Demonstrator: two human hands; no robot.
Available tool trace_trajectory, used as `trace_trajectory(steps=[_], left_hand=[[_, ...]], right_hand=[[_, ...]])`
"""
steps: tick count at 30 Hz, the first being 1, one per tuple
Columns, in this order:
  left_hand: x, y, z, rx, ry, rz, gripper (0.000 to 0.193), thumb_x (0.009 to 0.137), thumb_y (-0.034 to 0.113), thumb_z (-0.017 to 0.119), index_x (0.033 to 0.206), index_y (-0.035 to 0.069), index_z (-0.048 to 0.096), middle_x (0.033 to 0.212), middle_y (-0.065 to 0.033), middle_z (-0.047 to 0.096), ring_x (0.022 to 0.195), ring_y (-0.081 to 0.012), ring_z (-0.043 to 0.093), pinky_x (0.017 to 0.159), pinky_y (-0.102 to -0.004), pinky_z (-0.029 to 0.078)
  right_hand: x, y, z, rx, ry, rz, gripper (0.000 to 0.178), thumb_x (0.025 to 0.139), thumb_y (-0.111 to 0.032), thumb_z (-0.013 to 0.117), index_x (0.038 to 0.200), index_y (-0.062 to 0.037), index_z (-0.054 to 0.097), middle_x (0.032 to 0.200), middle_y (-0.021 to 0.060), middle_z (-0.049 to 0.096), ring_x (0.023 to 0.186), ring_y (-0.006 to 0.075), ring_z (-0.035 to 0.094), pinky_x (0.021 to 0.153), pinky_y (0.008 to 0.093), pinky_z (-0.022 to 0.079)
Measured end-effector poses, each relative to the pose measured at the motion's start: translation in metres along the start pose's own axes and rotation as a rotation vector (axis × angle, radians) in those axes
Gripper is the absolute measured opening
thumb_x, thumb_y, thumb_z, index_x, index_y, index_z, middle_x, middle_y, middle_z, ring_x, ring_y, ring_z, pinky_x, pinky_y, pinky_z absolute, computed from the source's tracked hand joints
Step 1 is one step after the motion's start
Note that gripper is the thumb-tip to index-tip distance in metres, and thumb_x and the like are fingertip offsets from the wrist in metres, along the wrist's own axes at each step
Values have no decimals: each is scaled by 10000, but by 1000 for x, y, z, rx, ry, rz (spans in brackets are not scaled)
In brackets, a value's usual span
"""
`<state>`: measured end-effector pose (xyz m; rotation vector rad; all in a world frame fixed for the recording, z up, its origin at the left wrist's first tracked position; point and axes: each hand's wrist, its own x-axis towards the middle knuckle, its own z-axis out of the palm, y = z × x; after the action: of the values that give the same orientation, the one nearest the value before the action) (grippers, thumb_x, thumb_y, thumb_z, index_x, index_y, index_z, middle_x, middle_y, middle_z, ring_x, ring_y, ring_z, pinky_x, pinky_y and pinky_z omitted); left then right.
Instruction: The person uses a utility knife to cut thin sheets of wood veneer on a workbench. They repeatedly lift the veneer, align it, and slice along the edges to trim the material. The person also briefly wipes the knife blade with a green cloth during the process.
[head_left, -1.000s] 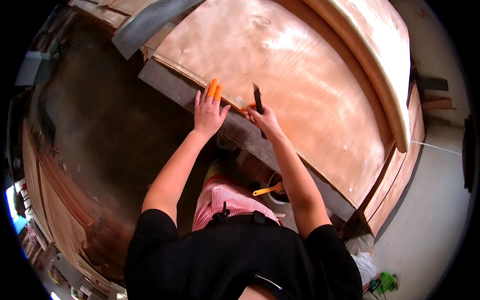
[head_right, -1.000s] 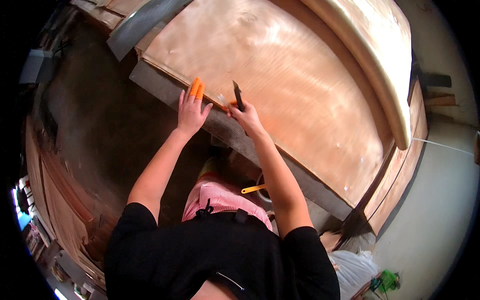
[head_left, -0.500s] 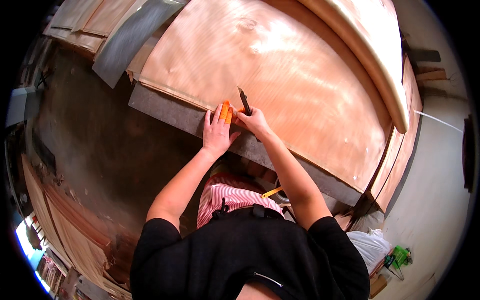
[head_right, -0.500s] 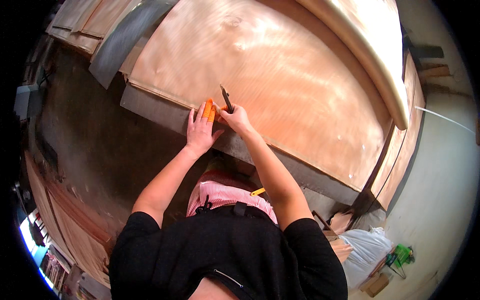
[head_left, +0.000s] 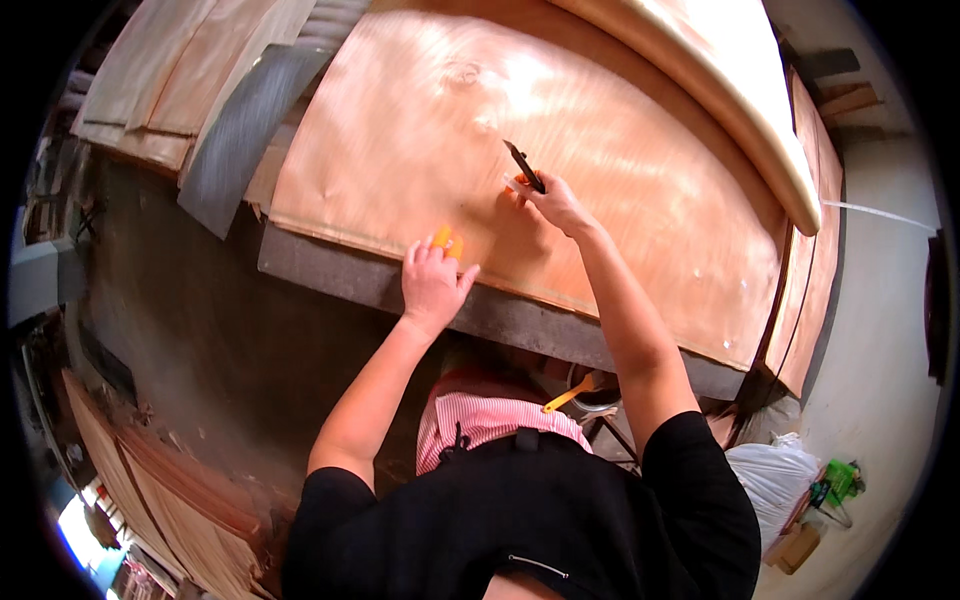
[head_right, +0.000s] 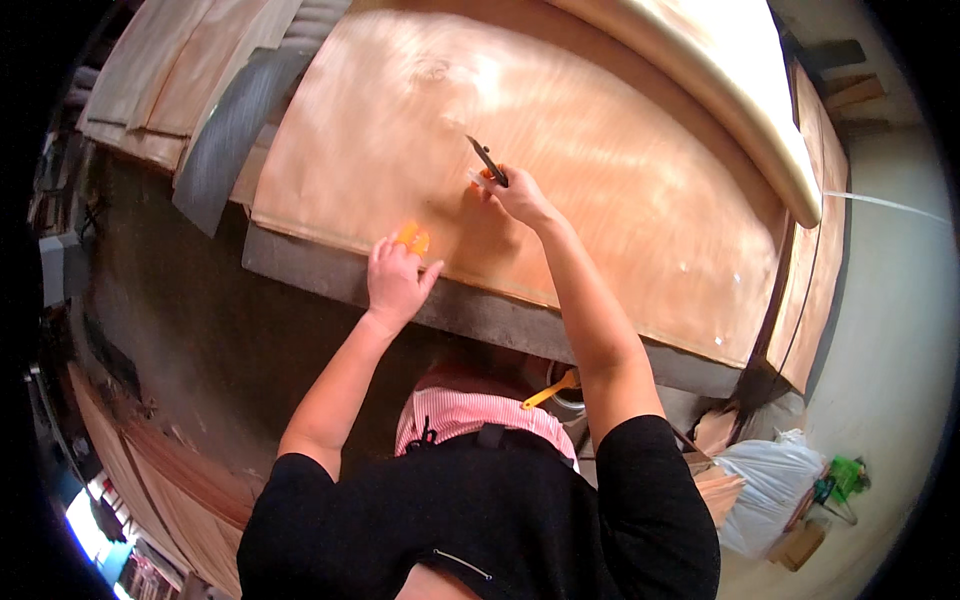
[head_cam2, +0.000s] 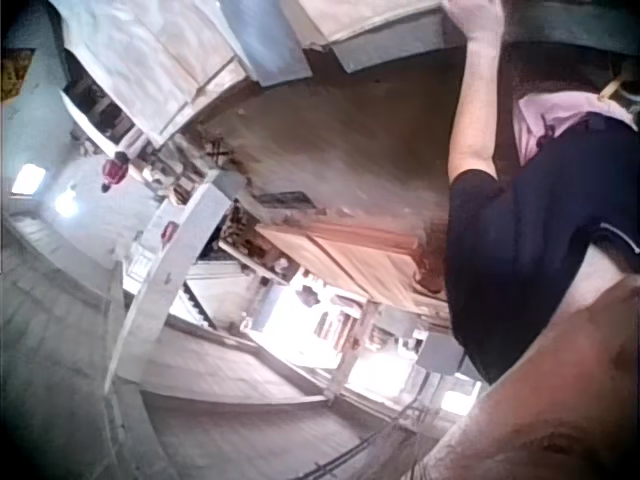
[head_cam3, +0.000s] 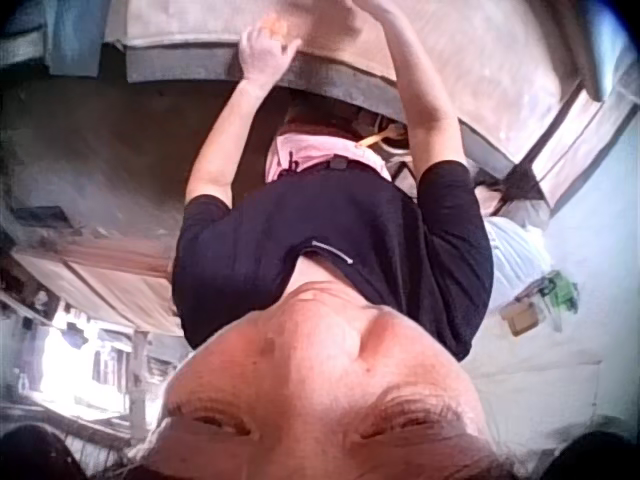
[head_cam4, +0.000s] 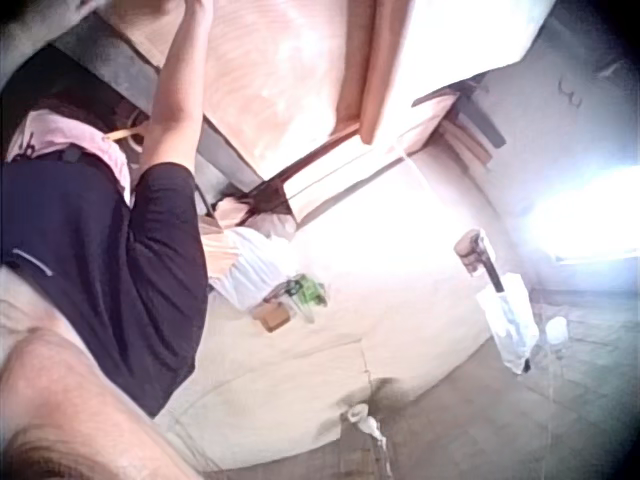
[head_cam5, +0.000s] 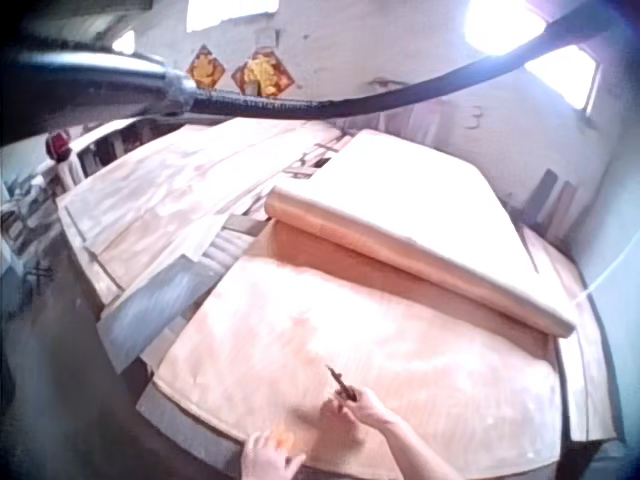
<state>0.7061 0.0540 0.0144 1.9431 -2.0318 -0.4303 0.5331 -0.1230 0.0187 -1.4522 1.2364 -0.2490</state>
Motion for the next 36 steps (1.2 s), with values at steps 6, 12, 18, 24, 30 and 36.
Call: trace_trajectory(steps=[6,12,18,24,30,36], left_hand=[[88,-19,12,-50,256,-5,715,777,401,563,1298,-8,297,1347,-179,283,1183,-354,343,989,-415,283],[117,0,35,183,97,174,691,758,354,589,1293,5,325,1329,-142,331,1253,-285,277,1028,-440,207],[117,18,28,223,-43,78,731,726,522,566,1274,71,392,1341,-141,317,1283,-254,226,1030,-487,149],[116,28,9,53,-131,59,700,722,645,476,1147,93,546,1302,-192,367,1300,-298,168,1028,-514,107],[28,55,36,-526,242,-3,335,833,235,551,1077,5,549,1075,-168,544,983,-287,533,838,-325,419],[-169,185,61,-698,-428,96,252,798,194,588,998,42,606,889,-115,614,802,-228,592,716,-287,460]], right_hand=[[42,10,10,41,180,-154,183,832,-131,566,969,-11,544,716,21,575,686,97,537,621,227,441],[52,3,13,-210,310,-60,218,764,-148,611,897,8,537,766,145,608,732,216,582,654,318,459],[2,20,-12,269,335,73,176,786,-153,578,864,0,537,723,94,594,650,157,589,586,290,457],[-144,83,-45,294,285,249,173,835,-179,522,864,-16,576,623,10,543,546,85,496,498,230,373],[-326,174,-37,491,351,343,201,871,-148,457,955,-37,603,545,-15,502,464,54,424,441,206,319],[-499,297,25,423,275,508,215,859,-133,473,1037,-100,589,689,17,579,568,87,494,547,241,407]])
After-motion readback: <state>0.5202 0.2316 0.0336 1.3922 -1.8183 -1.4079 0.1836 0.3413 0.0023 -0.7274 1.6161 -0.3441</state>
